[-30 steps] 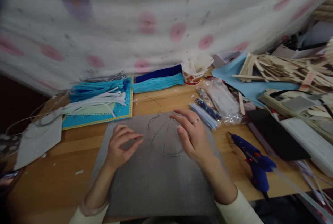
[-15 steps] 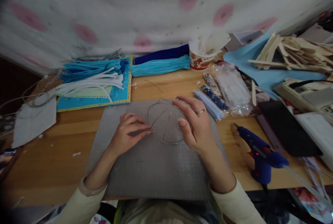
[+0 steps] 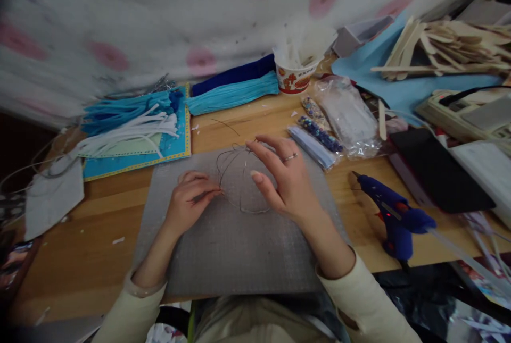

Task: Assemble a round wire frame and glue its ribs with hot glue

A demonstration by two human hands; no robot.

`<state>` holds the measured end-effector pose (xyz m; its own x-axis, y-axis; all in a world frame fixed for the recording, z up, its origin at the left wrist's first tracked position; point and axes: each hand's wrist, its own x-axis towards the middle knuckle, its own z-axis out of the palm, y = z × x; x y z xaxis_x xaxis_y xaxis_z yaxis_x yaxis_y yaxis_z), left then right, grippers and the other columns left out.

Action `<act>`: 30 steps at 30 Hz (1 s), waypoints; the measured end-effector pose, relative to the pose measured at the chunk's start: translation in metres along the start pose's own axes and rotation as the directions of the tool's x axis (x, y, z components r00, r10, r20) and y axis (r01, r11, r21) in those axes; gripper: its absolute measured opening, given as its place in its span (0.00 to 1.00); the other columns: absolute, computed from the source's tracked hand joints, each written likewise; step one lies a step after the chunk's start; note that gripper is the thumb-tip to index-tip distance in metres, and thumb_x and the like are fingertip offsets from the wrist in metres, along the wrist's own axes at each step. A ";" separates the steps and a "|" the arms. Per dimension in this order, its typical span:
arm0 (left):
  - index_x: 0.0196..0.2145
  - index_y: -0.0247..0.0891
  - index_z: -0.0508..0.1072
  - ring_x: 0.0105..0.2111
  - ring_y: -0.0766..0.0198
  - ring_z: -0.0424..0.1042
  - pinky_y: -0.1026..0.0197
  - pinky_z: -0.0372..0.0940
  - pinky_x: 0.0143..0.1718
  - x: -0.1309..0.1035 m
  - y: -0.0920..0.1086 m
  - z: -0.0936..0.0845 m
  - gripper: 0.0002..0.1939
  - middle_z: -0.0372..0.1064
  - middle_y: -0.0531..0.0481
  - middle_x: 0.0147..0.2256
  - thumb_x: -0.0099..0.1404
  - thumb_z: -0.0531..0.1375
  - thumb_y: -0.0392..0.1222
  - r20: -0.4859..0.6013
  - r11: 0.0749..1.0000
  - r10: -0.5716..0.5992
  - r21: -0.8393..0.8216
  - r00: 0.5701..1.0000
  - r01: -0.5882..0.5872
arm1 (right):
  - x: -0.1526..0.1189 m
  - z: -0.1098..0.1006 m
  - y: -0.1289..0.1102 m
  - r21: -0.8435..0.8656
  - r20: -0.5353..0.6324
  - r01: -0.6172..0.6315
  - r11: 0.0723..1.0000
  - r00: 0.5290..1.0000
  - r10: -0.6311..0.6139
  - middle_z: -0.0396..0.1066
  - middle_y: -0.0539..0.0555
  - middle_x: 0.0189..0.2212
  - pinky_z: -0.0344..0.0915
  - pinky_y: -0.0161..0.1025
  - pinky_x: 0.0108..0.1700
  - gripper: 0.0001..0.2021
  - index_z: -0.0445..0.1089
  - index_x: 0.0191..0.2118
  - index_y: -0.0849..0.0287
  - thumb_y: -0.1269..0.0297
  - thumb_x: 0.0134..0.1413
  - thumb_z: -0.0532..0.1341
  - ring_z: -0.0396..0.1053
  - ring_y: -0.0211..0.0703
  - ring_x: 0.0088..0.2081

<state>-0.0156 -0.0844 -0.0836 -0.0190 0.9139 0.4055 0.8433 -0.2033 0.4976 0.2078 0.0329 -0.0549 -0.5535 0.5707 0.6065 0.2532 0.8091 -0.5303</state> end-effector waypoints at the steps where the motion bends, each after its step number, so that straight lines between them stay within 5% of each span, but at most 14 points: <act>1: 0.33 0.44 0.80 0.38 0.59 0.72 0.51 0.60 0.49 0.000 0.000 0.000 0.06 0.79 0.52 0.31 0.66 0.62 0.39 -0.006 1.000 0.008 0.002 1.000 -0.008 | 0.000 0.000 0.000 -0.001 0.002 0.003 1.000 1.000 -0.003 0.65 0.63 0.56 0.60 0.57 0.58 0.23 0.62 0.62 0.54 0.53 0.68 0.47 0.63 0.55 0.57; 18: 0.33 0.45 0.81 0.38 0.59 0.72 0.49 0.59 0.52 0.000 0.001 0.000 0.05 0.79 0.52 0.31 0.65 0.63 0.38 0.039 1.000 -0.014 -0.004 0.999 0.015 | 0.001 -0.001 -0.001 -0.034 0.022 0.010 0.999 1.000 -0.009 0.65 0.63 0.57 0.61 0.57 0.58 0.22 0.62 0.62 0.54 0.54 0.68 0.48 0.63 0.55 0.58; 30: 0.34 0.42 0.79 0.35 0.59 0.72 0.49 0.62 0.49 0.000 0.005 0.003 0.02 0.78 0.52 0.29 0.63 0.65 0.38 -0.054 0.998 0.025 -0.048 0.998 -0.027 | -0.001 -0.001 0.002 -0.032 0.031 0.042 0.999 0.999 -0.041 0.64 0.63 0.58 0.62 0.58 0.57 0.21 0.61 0.62 0.54 0.56 0.67 0.50 0.63 0.56 0.58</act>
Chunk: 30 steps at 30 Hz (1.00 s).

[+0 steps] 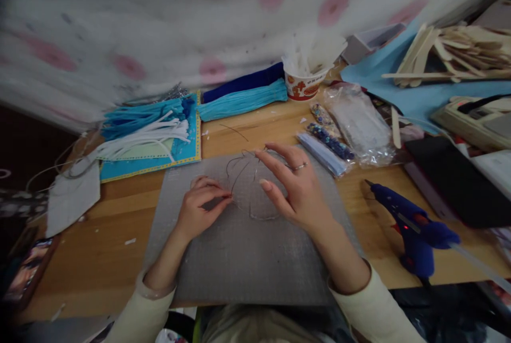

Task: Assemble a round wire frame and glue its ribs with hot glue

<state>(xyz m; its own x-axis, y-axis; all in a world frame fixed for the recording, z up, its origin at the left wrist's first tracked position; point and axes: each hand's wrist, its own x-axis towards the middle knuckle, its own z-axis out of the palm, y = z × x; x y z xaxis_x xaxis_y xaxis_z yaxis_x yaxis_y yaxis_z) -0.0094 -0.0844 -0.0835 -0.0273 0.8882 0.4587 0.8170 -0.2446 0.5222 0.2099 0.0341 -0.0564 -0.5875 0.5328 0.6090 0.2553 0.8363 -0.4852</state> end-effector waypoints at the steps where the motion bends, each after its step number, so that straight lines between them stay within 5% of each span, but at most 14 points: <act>1: 0.34 0.42 0.79 0.35 0.59 0.72 0.49 0.62 0.48 0.000 0.001 -0.001 0.02 0.78 0.52 0.29 0.62 0.66 0.38 -0.001 1.000 0.006 -0.006 1.000 -0.006 | 0.000 0.000 0.000 0.001 -0.001 0.001 1.000 1.000 -0.001 0.64 0.63 0.58 0.62 0.58 0.57 0.21 0.62 0.62 0.54 0.56 0.67 0.50 0.63 0.56 0.58; 6: 0.37 0.40 0.79 0.34 0.61 0.72 0.56 0.65 0.40 0.004 -0.001 -0.012 0.04 0.77 0.49 0.30 0.64 0.63 0.40 0.021 0.995 -0.055 -0.081 0.998 0.057 | 0.000 0.001 0.000 -0.014 -0.013 -0.004 1.000 1.000 0.003 0.65 0.63 0.57 0.63 0.56 0.57 0.19 0.64 0.61 0.55 0.61 0.67 0.51 0.64 0.54 0.57; 10: 0.42 0.40 0.80 0.29 0.62 0.71 0.59 0.65 0.36 0.013 -0.005 -0.015 0.10 0.77 0.49 0.29 0.67 0.59 0.36 0.095 0.987 -0.153 0.071 0.984 0.146 | 0.001 0.002 0.000 -0.031 -0.014 -0.008 0.999 1.000 0.007 0.66 0.62 0.56 0.63 0.55 0.56 0.19 0.64 0.60 0.55 0.66 0.66 0.52 0.64 0.53 0.57; 15: 0.54 0.42 0.75 0.35 0.58 0.77 0.58 0.68 0.39 0.029 0.002 -0.008 0.21 0.80 0.45 0.38 0.66 0.55 0.30 0.356 0.936 -0.313 0.272 0.880 0.223 | 0.001 0.003 0.002 -0.016 -0.018 -0.006 1.000 1.000 0.005 0.66 0.61 0.57 0.64 0.57 0.55 0.20 0.63 0.62 0.51 0.63 0.67 0.50 0.65 0.54 0.56; 20: 0.56 0.45 0.73 0.42 0.54 0.77 0.54 0.68 0.45 0.034 0.011 -0.002 0.25 0.79 0.44 0.44 0.64 0.53 0.29 0.459 0.887 -0.390 0.420 0.798 0.192 | 0.001 0.002 0.002 0.008 -0.007 -0.003 1.000 1.000 0.003 0.66 0.61 0.57 0.63 0.58 0.55 0.21 0.62 0.62 0.51 0.60 0.68 0.48 0.65 0.55 0.57; 25: 0.52 0.45 0.76 0.37 0.58 0.77 0.58 0.67 0.40 0.023 0.011 -0.008 0.25 0.80 0.47 0.39 0.63 0.53 0.27 0.431 0.912 -0.365 0.343 0.825 0.225 | 0.001 0.002 0.002 0.007 -0.012 0.019 1.000 1.000 -0.019 0.65 0.61 0.57 0.63 0.57 0.55 0.20 0.61 0.62 0.52 0.61 0.67 0.50 0.64 0.54 0.56; 28: 0.45 0.42 0.80 0.27 0.64 0.73 0.63 0.64 0.32 0.019 0.006 -0.014 0.19 0.79 0.51 0.30 0.63 0.54 0.29 0.274 0.887 -0.454 0.224 0.848 0.403 | 0.000 0.002 0.003 0.013 -0.005 0.026 1.000 1.000 -0.026 0.64 0.63 0.57 0.63 0.56 0.56 0.20 0.61 0.62 0.54 0.62 0.67 0.51 0.63 0.54 0.57; 30: 0.40 0.38 0.80 0.24 0.66 0.70 0.64 0.61 0.29 0.019 0.002 -0.014 0.13 0.75 0.53 0.25 0.62 0.57 0.32 0.145 0.831 -0.548 0.200 0.824 0.518 | -0.001 0.002 0.003 0.020 -0.004 0.029 0.999 1.000 -0.029 0.64 0.63 0.57 0.62 0.56 0.56 0.20 0.61 0.62 0.55 0.62 0.67 0.51 0.63 0.54 0.57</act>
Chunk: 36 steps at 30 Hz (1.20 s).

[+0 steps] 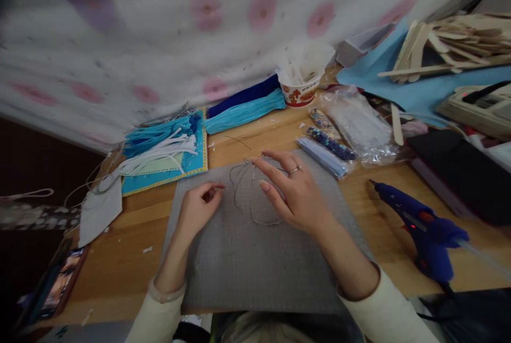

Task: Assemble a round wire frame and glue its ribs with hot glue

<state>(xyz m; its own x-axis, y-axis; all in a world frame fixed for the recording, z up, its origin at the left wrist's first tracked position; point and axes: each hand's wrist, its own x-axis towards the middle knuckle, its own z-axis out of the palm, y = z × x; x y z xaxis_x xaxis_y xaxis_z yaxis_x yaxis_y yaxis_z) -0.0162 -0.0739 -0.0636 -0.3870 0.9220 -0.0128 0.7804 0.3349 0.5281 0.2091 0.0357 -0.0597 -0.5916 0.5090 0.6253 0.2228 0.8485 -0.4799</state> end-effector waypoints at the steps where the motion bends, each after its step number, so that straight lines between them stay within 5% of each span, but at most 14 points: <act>1: 0.39 0.37 0.80 0.24 0.66 0.69 0.64 0.60 0.29 0.002 0.000 0.001 0.11 0.74 0.53 0.25 0.62 0.58 0.34 -0.023 0.999 -0.038 -0.004 0.999 0.038 | 0.000 0.000 0.000 0.003 -0.001 -0.002 1.000 1.000 0.002 0.64 0.62 0.57 0.62 0.56 0.56 0.20 0.61 0.62 0.54 0.62 0.67 0.50 0.63 0.53 0.57; 6: 0.37 0.35 0.77 0.30 0.63 0.72 0.62 0.61 0.32 0.009 0.011 0.016 0.08 0.75 0.50 0.29 0.61 0.62 0.41 -0.010 0.993 -0.102 0.051 0.995 0.102 | 0.000 -0.001 0.000 0.001 0.003 -0.014 1.000 1.000 0.014 0.63 0.60 0.58 0.63 0.57 0.56 0.21 0.58 0.64 0.48 0.61 0.67 0.50 0.63 0.53 0.57; 12: 0.33 0.37 0.77 0.32 0.57 0.75 0.59 0.62 0.32 0.018 0.031 0.019 0.05 0.78 0.45 0.31 0.60 0.61 0.39 -0.023 0.944 -0.175 0.280 0.984 0.175 | 0.000 -0.001 0.000 0.012 0.011 -0.006 1.000 1.000 0.006 0.64 0.62 0.57 0.63 0.58 0.56 0.21 0.60 0.63 0.53 0.61 0.67 0.50 0.63 0.54 0.57; 19: 0.32 0.36 0.77 0.37 0.55 0.76 0.58 0.65 0.37 0.030 0.032 0.015 0.08 0.77 0.41 0.34 0.62 0.57 0.35 0.117 0.869 -0.004 0.492 0.993 -0.054 | 0.001 -0.002 -0.001 0.018 0.004 -0.012 1.000 1.000 0.012 0.65 0.62 0.57 0.64 0.58 0.55 0.22 0.61 0.63 0.52 0.61 0.66 0.51 0.64 0.54 0.57; 28: 0.25 0.39 0.78 0.25 0.59 0.73 0.63 0.60 0.25 0.058 0.034 0.006 0.07 0.75 0.48 0.23 0.54 0.65 0.45 0.271 0.874 -0.053 0.478 0.961 -0.087 | 0.000 -0.002 -0.001 0.022 -0.009 -0.018 1.000 1.000 0.018 0.66 0.63 0.57 0.66 0.59 0.54 0.21 0.63 0.63 0.53 0.60 0.66 0.52 0.65 0.55 0.57; 36: 0.27 0.37 0.79 0.27 0.59 0.74 0.62 0.61 0.27 0.058 0.040 0.003 0.09 0.77 0.46 0.26 0.53 0.65 0.46 0.327 0.863 -0.048 0.489 0.944 -0.126 | 0.002 -0.005 -0.003 0.035 -0.008 -0.024 0.999 1.000 0.025 0.68 0.63 0.56 0.66 0.60 0.54 0.21 0.64 0.62 0.54 0.60 0.66 0.51 0.65 0.55 0.57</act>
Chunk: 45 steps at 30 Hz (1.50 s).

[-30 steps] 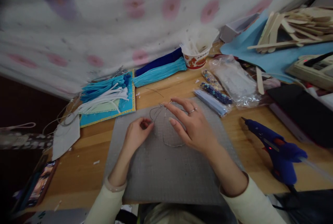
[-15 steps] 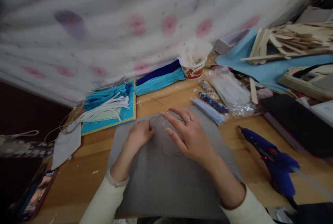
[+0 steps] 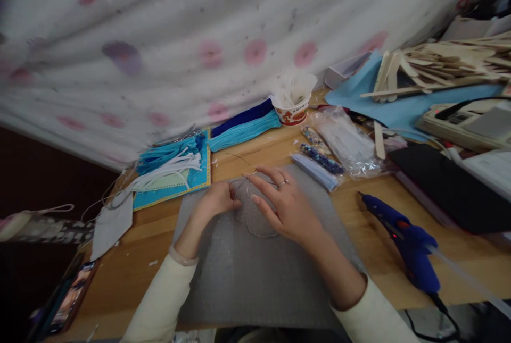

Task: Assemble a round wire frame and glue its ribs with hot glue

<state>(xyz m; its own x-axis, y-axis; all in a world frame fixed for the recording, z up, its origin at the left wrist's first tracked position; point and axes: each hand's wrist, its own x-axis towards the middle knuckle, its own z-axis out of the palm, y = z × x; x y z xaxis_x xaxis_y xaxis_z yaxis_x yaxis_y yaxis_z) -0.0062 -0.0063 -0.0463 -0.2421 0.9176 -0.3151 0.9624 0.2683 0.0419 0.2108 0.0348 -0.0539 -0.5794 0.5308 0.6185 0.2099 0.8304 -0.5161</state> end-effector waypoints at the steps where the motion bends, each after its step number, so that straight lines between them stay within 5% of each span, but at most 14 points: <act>1: 0.27 0.37 0.79 0.27 0.58 0.74 0.62 0.61 0.27 0.000 0.001 0.000 0.09 0.77 0.45 0.26 0.53 0.65 0.46 -0.002 1.000 -0.001 0.002 1.000 0.001 | 0.000 0.000 0.000 -0.001 0.002 0.001 1.000 1.000 -0.001 0.68 0.63 0.56 0.66 0.60 0.54 0.21 0.64 0.62 0.54 0.60 0.66 0.51 0.65 0.55 0.57; 15: 0.27 0.37 0.74 0.26 0.61 0.70 0.62 0.58 0.27 -0.008 -0.010 0.008 0.03 0.73 0.50 0.24 0.53 0.61 0.37 -0.090 0.981 0.068 -0.177 0.994 -0.083 | -0.003 0.004 0.003 -0.015 0.006 0.012 1.000 1.000 -0.012 0.66 0.62 0.57 0.64 0.58 0.56 0.20 0.62 0.63 0.54 0.64 0.67 0.50 0.63 0.52 0.58; 24: 0.33 0.36 0.71 0.26 0.65 0.66 0.63 0.58 0.29 -0.021 -0.032 0.026 0.12 0.66 0.54 0.26 0.51 0.58 0.25 -0.157 0.879 0.097 -0.450 0.983 -0.158 | -0.004 0.006 0.007 0.003 -0.003 0.009 1.000 1.000 -0.009 0.65 0.61 0.57 0.63 0.57 0.57 0.21 0.61 0.64 0.52 0.63 0.68 0.49 0.63 0.53 0.58; 29: 0.37 0.36 0.73 0.32 0.64 0.68 0.61 0.62 0.36 -0.021 -0.038 0.036 0.11 0.69 0.50 0.32 0.55 0.61 0.28 -0.211 0.765 0.069 -0.616 0.975 -0.187 | -0.004 0.007 0.007 0.001 -0.004 0.014 1.000 1.000 -0.014 0.65 0.61 0.58 0.63 0.56 0.57 0.21 0.60 0.64 0.52 0.64 0.68 0.49 0.63 0.53 0.57; 37: 0.37 0.36 0.76 0.30 0.66 0.66 0.63 0.62 0.32 -0.014 -0.050 0.038 0.20 0.69 0.53 0.31 0.43 0.71 0.30 -0.121 0.574 0.022 -0.811 0.992 -0.112 | -0.003 0.006 0.007 0.016 -0.007 0.016 1.000 1.000 -0.016 0.65 0.60 0.58 0.63 0.57 0.56 0.22 0.60 0.64 0.50 0.63 0.68 0.49 0.63 0.54 0.57; 45: 0.29 0.35 0.74 0.25 0.68 0.64 0.64 0.60 0.30 0.000 -0.049 0.037 0.18 0.65 0.57 0.25 0.37 0.72 0.29 -0.007 0.492 -0.063 -0.870 0.998 0.025 | -0.004 0.008 0.009 0.013 -0.008 0.023 1.000 1.000 -0.023 0.64 0.62 0.57 0.62 0.57 0.57 0.21 0.61 0.63 0.52 0.64 0.68 0.48 0.63 0.54 0.58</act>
<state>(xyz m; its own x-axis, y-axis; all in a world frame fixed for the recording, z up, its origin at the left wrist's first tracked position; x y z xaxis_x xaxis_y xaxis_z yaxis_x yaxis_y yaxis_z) -0.0493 -0.0303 -0.0830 -0.3036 0.9009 -0.3101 0.3605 0.4099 0.8379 0.2087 0.0386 -0.0653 -0.5777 0.5132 0.6348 0.1865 0.8400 -0.5095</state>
